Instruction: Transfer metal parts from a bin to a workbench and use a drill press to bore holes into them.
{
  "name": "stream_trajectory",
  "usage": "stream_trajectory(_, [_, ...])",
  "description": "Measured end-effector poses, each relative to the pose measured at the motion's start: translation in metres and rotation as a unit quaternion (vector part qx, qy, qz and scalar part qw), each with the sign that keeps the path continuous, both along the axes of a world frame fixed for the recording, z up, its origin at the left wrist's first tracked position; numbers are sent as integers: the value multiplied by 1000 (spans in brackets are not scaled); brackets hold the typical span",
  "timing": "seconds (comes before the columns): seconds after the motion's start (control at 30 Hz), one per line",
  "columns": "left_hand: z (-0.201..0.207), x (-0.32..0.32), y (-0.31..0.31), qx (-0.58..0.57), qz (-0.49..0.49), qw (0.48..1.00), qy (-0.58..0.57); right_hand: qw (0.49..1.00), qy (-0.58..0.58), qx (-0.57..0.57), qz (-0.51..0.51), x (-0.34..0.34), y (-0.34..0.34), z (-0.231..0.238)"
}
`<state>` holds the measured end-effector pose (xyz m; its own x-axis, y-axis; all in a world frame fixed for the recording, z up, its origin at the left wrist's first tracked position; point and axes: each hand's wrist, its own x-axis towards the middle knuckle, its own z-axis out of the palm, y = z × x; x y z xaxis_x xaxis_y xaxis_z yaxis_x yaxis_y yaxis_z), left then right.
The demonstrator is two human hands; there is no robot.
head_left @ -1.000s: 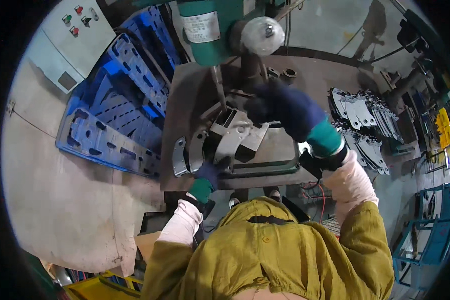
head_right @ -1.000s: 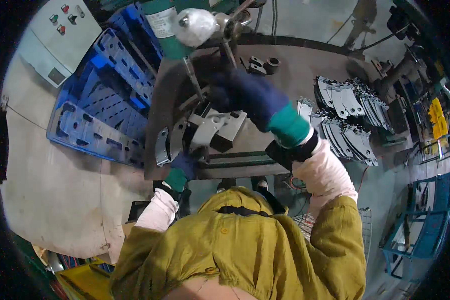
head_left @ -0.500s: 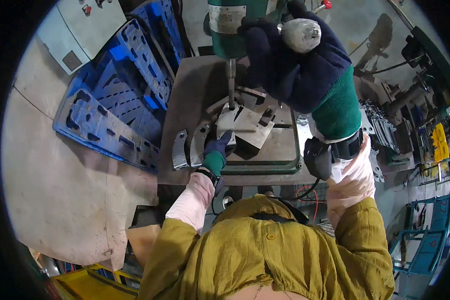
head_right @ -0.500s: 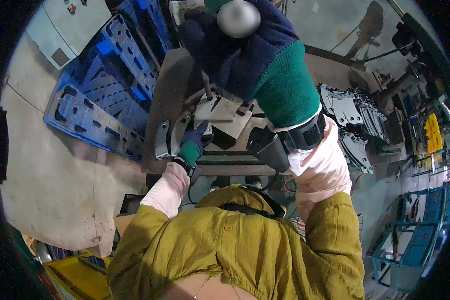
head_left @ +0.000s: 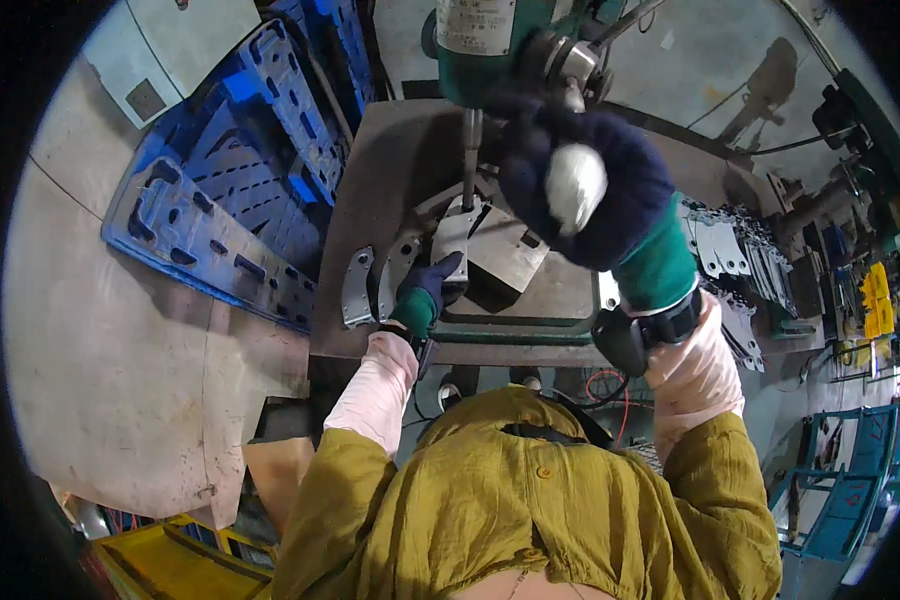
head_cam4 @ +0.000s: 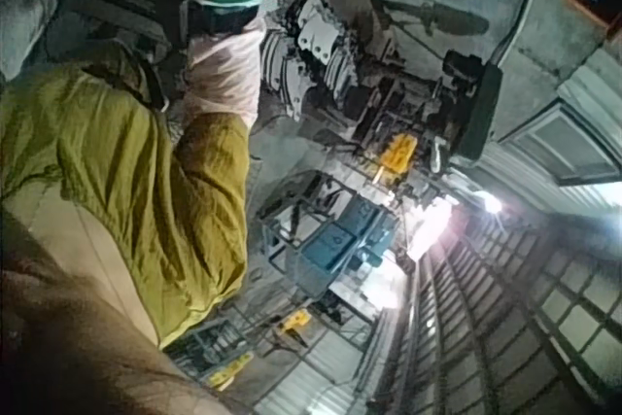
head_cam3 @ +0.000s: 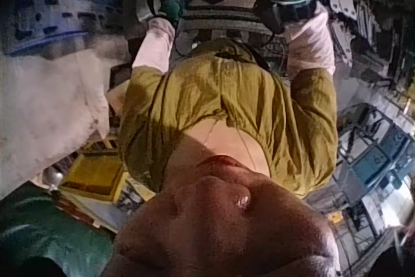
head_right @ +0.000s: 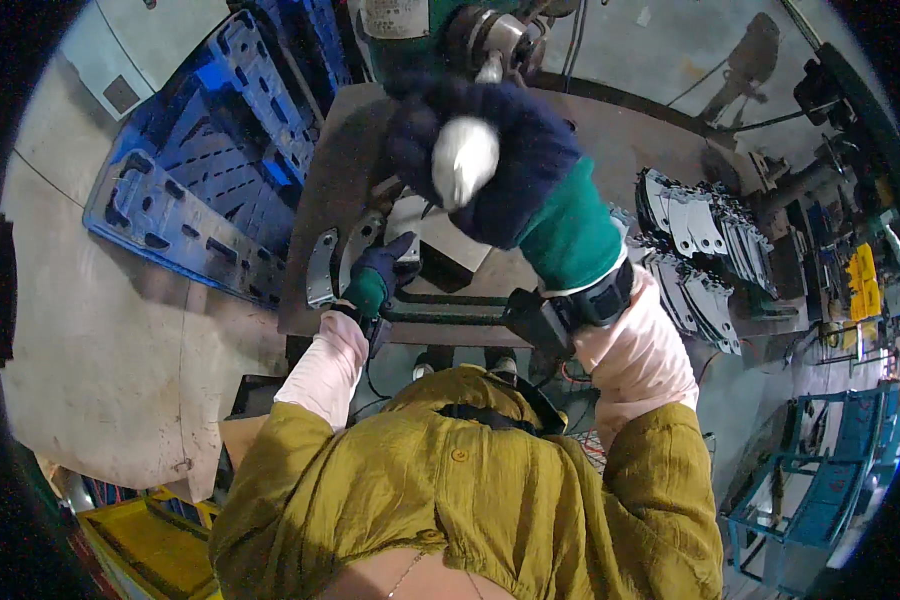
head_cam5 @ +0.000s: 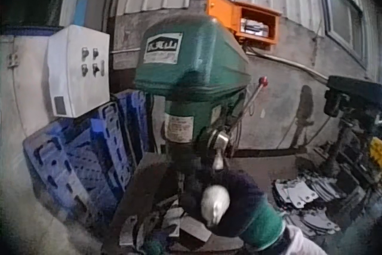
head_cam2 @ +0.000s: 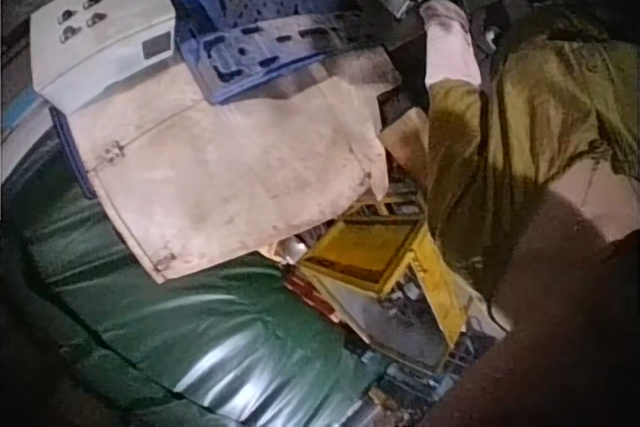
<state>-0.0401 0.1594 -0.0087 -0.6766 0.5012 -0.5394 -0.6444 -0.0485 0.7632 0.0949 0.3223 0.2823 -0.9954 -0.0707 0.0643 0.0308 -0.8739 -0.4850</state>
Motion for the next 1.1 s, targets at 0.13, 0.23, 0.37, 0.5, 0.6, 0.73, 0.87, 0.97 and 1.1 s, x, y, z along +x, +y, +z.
stream_trajectory(0.13, [15, 7, -1, -9, 1, 998, 54, 943, 55, 294, -147, 0, -1, -50])
stream_trajectory(0.23, [14, 6, -1, -26, 8, 998, 58, 832, 48, 513, -204, -7, 12, -76])
stream_trajectory(0.37, [13, 14, 6, -21, 51, 996, 75, 769, 110, 567, -275, -15, 21, -100])
stream_trajectory(0.5, [-14, 5, -2, 4, 49, 999, 10, 833, -97, 462, -288, -23, 9, -96])
stream_trajectory(0.6, [23, 6, 11, -182, -2, 979, 90, 798, -173, 478, -325, -31, 31, -120])
stream_trajectory(0.73, [-28, -12, 5, -155, 38, 981, 112, 734, -181, 553, -350, -45, 38, -135])
stream_trajectory(0.87, [-21, -7, 7, -214, -54, 948, 227, 680, -169, 589, -401, -45, 52, -149])
stream_trajectory(0.97, [-36, -10, -1, -211, -71, 913, 342, 659, -175, 616, -395, -46, 49, -142])
stream_trajectory(1.1, [-71, -22, -5, -176, 15, 947, 267, 550, -160, 683, -454, -56, 43, -140])
